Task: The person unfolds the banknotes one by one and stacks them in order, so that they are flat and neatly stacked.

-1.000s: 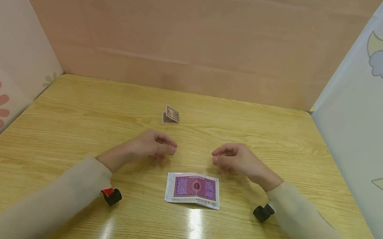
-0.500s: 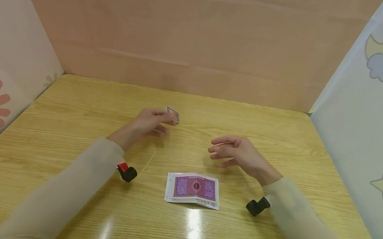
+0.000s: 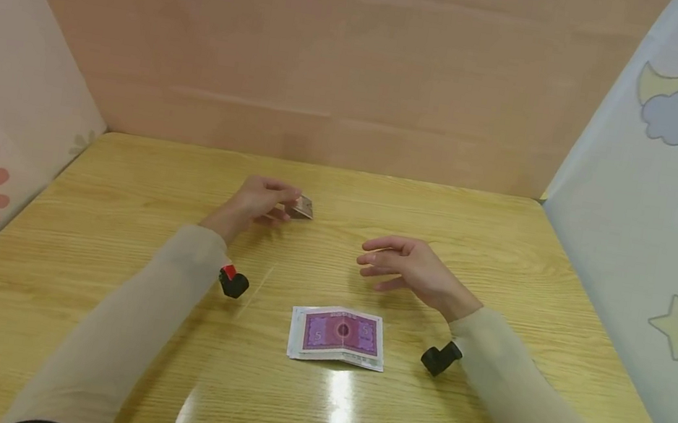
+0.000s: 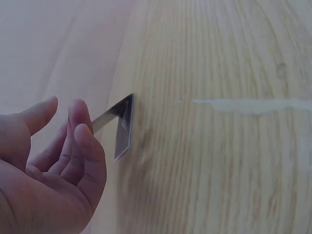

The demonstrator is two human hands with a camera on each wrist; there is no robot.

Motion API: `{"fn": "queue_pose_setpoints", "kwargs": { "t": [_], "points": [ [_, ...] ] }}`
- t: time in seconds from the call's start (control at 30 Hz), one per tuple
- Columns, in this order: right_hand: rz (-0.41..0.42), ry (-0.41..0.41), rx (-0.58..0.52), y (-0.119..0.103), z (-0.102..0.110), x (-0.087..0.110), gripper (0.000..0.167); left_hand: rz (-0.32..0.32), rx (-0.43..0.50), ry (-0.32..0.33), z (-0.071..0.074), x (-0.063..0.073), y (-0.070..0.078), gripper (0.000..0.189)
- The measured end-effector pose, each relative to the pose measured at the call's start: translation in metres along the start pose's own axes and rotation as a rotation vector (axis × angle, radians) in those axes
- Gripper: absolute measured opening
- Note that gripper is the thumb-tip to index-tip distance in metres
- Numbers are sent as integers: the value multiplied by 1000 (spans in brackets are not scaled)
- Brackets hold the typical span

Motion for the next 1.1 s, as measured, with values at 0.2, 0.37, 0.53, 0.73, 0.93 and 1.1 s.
{"fn": "queue_pose_setpoints", "kwargs": {
  "t": [0.2,0.37,0.53,0.73,0.93,1.1],
  "points": [
    [-14,-3,1,0,-1,-6,48,24,-41,41,4,-3,-8,33],
    [-21,-1,19,-2,-2,-14,46,53,-98,73,8,-4,-17,33],
    [-12,5,39,-11,-2,-28,44,56,-145,63,10,-4,-21,31],
    [-26,26,49,-20,-2,-52,45,26,-212,86,10,-6,-22,24],
    [-58,63,39,-26,0,-76,43,4,-329,112,4,-7,-19,17],
    [-82,66,55,-30,0,-92,42,4,-361,98,-2,-5,-17,16]
  ]
}}
Point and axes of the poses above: each hand's wrist, its own x-axis away from the middle knuckle, its own z-axis out of the back of the hand, y = z × x, the point moved 10 cm from there along -x, towards the middle knuckle, and after that the axes turned 10 degrees about x, right-handed, at the moved point
